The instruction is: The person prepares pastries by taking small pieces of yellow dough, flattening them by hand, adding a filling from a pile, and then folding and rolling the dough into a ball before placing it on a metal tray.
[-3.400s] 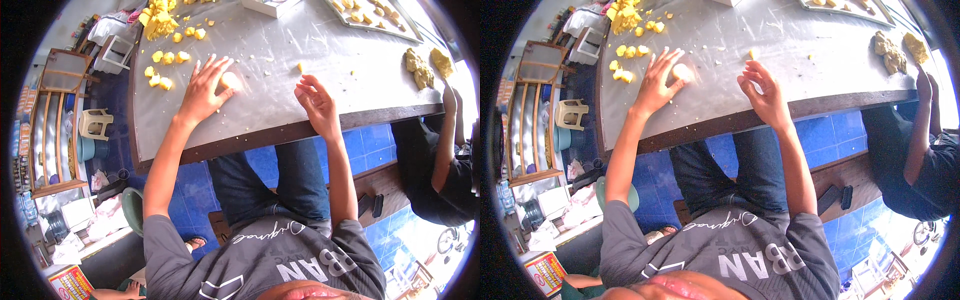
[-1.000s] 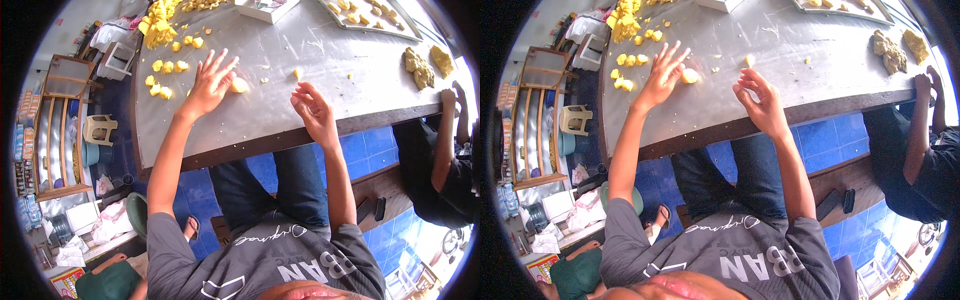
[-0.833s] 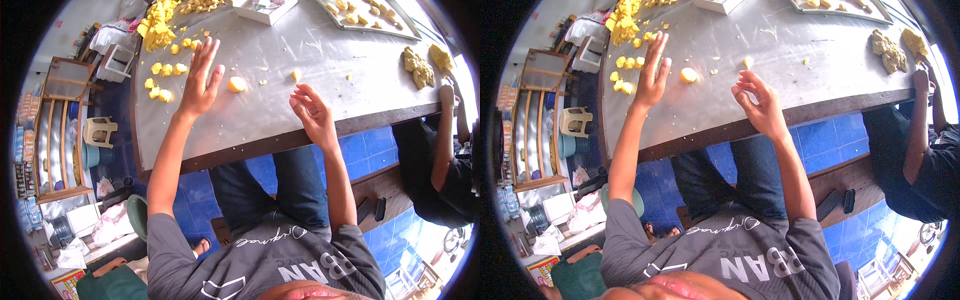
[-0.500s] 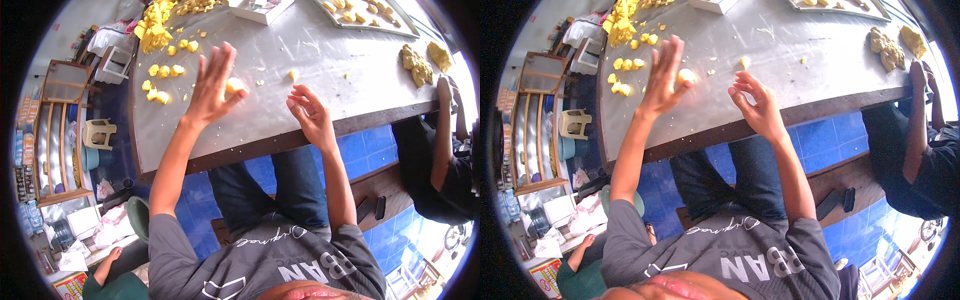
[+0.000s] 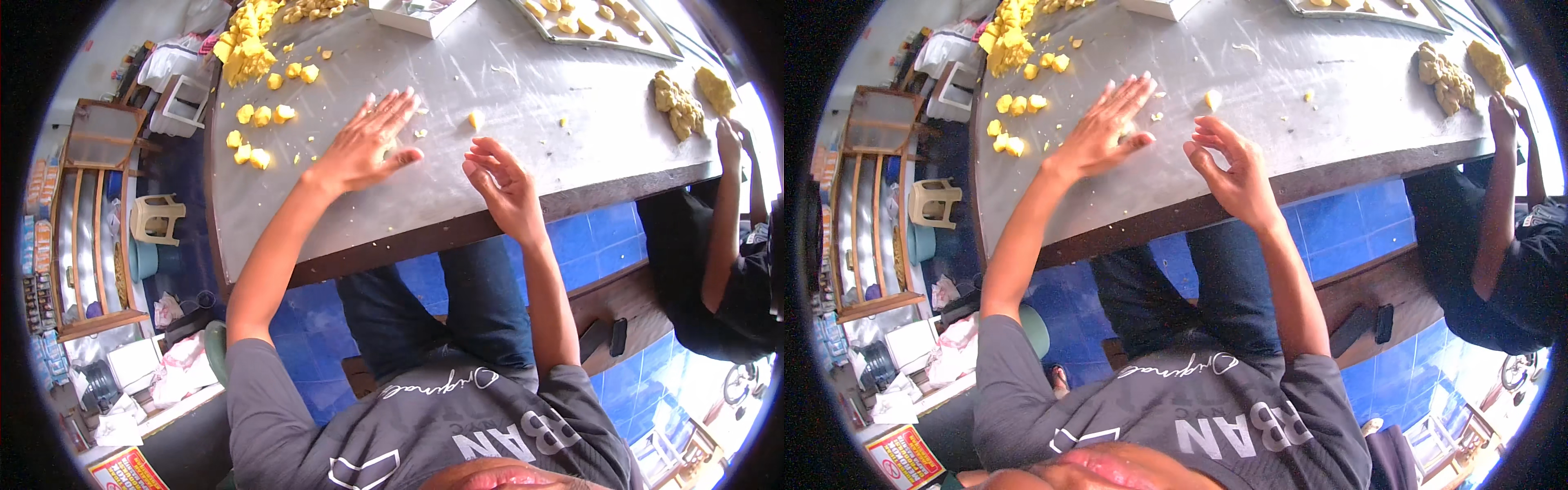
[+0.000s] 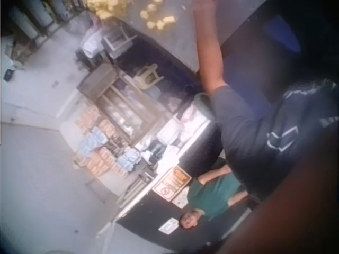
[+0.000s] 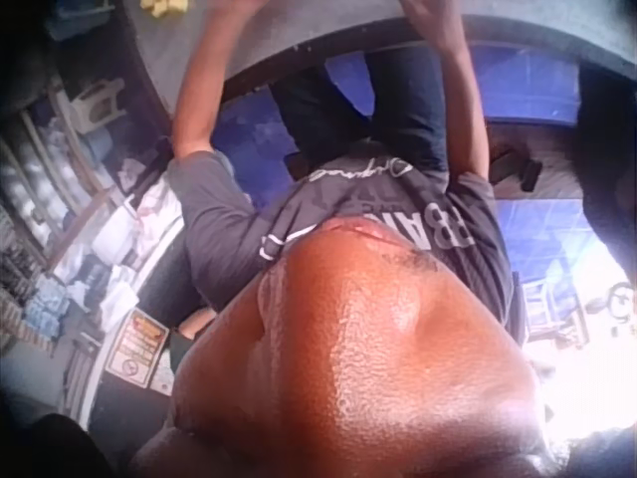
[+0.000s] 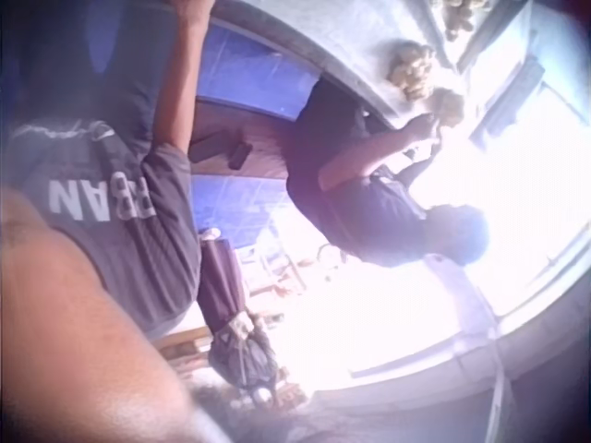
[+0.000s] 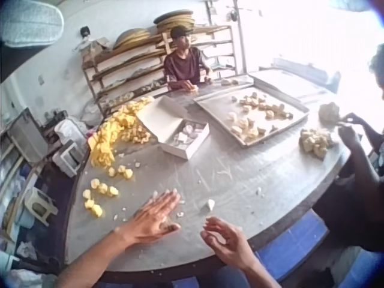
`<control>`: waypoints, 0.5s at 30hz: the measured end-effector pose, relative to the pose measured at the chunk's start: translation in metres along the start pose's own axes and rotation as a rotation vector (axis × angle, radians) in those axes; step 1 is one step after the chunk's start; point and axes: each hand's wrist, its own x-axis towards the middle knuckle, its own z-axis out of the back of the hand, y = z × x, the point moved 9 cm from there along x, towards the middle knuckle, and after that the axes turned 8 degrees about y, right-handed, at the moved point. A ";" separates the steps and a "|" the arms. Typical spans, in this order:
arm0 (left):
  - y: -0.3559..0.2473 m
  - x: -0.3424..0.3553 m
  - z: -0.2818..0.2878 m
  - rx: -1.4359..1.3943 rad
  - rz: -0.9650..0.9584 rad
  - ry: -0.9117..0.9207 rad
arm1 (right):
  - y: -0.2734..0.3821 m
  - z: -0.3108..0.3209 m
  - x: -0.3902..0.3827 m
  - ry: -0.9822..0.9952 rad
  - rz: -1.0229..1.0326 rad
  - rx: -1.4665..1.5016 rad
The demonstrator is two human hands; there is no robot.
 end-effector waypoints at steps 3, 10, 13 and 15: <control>0.003 0.002 0.025 0.021 0.016 -0.127 | -0.002 0.005 -0.001 -0.031 0.002 0.067; 0.006 -0.011 0.034 -0.108 0.036 -0.266 | 0.000 0.003 0.000 -0.018 -0.016 0.030; 0.004 -0.010 0.005 -0.065 0.032 -0.058 | 0.001 0.001 0.000 -0.013 -0.021 0.005; 0.016 -0.022 0.027 -0.222 0.051 -0.243 | 0.002 0.003 0.001 -0.013 -0.016 -0.009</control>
